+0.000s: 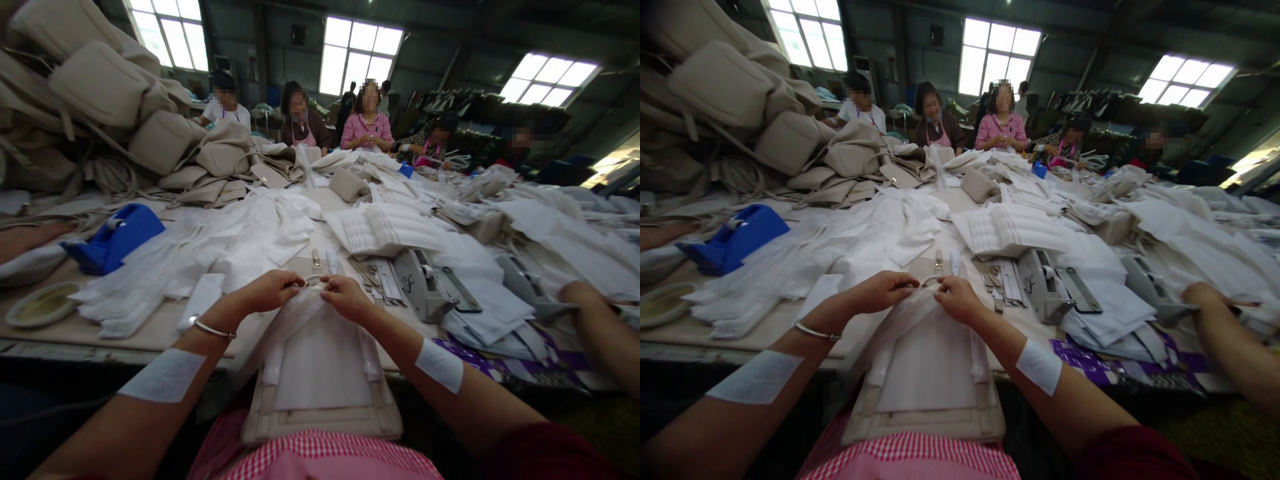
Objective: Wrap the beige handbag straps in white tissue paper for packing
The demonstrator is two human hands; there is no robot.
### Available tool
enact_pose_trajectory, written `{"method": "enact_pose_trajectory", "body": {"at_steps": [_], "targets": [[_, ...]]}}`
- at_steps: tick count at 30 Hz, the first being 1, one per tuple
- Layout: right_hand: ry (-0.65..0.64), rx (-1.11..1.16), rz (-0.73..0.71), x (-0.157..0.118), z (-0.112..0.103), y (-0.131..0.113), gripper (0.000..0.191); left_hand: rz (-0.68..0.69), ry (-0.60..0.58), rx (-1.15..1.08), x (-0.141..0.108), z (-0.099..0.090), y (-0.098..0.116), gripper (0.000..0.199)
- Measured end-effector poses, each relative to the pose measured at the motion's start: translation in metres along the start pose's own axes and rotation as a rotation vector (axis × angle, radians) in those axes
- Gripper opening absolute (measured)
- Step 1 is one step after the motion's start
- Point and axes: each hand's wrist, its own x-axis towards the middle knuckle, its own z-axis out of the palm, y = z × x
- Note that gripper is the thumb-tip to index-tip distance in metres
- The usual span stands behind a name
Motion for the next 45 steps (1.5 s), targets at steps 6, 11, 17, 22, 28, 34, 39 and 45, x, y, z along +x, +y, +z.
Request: {"method": "enact_pose_trajectory", "body": {"at_steps": [6,11,17,22,28,34,39,45], "targets": [[-0.009,0.057,0.031,0.001,-0.006,0.006,0.010,-0.004,-0.096,0.051,0.006,-0.013,-0.008,0.015],[-0.013,0.052,0.063,0.006,-0.011,0.010,0.014,0.089,-0.091,0.091,0.014,-0.017,-0.005,0.009],[0.003,-0.047,0.202,0.023,-0.015,0.012,0.015,0.044,-0.165,0.206,0.037,-0.014,-0.003,0.015],[-0.022,-0.234,0.273,0.040,-0.020,0.014,0.016,-0.014,-0.226,0.258,0.066,-0.007,-0.018,0.010],[-0.138,-0.470,0.258,0.055,-0.022,0.018,0.014,-0.093,-0.269,0.324,0.093,0.011,-0.027,0.005],[-0.172,-0.668,0.194,0.068,-0.021,0.020,0.023,-0.175,-0.227,0.392,0.116,0.032,-0.021,0.024],[-0.215,-0.729,0.135,0.079,-0.016,0.026,0.028,-0.202,-0.140,0.367,0.121,0.040,-0.022,0.025],[-0.216,-0.742,0.110,0.072,-0.012,0.044,0.025,-0.273,0.089,0.303,0.082,0.018,-0.034,0.036]]}}
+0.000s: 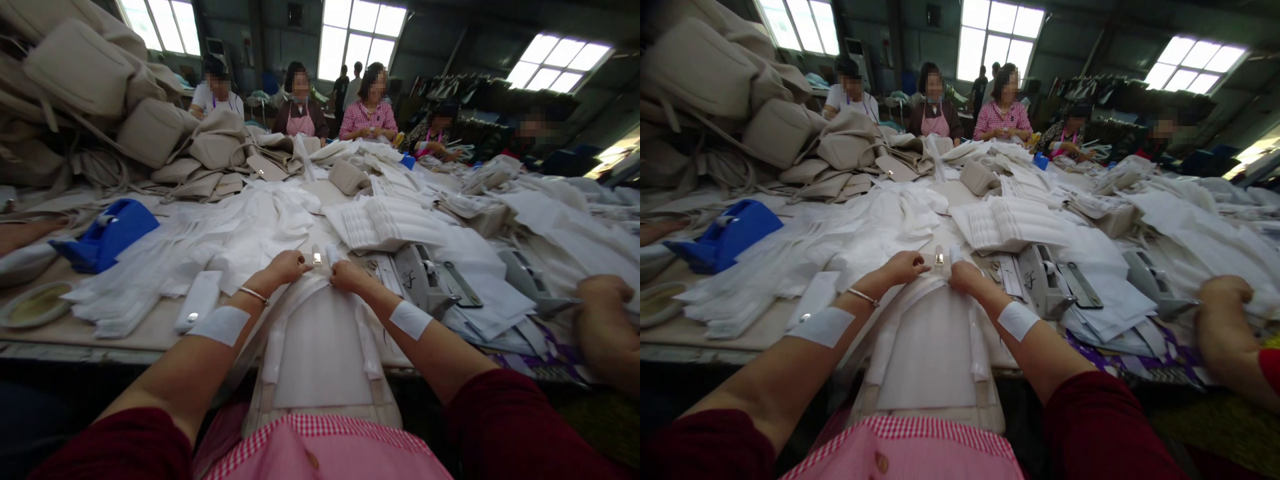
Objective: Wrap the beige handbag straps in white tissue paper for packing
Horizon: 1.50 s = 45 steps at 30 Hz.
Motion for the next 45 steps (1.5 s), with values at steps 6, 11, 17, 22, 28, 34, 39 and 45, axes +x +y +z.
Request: {"method": "enact_pose_trajectory", "body": {"at_steps": [6,11,17,22,28,34,39,45], "targets": [[0.063,0.007,-0.044,-0.020,0.018,-0.003,0.030,-0.134,0.081,-0.072,-0.092,-0.012,-0.032,0.061],[0.073,0.027,-0.067,-0.024,0.021,-0.005,0.027,-0.177,-0.045,-0.321,-0.157,0.004,-0.045,0.048],[0.175,0.064,-0.072,-0.041,-0.002,-0.006,0.018,-0.223,-0.111,-0.571,-0.163,-0.007,-0.046,0.034],[0.305,0.396,-0.129,-0.090,-0.026,-0.023,0.021,-0.242,-0.121,-0.777,-0.137,-0.032,-0.013,0.033],[-0.285,1.313,-0.167,-0.135,-0.006,-0.081,0.034,-0.223,-0.275,-1.197,-0.097,-0.034,0.043,0.029],[-0.360,1.651,0.033,-0.129,0.014,-0.118,0.032,-0.234,-0.238,-1.206,-0.089,-0.018,0.059,0.027],[-0.233,1.569,0.078,-0.123,0.018,-0.119,0.014,-0.244,-0.230,-1.226,-0.093,-0.018,0.051,0.027],[-0.241,1.586,0.032,-0.128,0.013,-0.113,0.019,-0.270,-0.227,-1.271,-0.088,-0.019,0.053,0.022]]}}
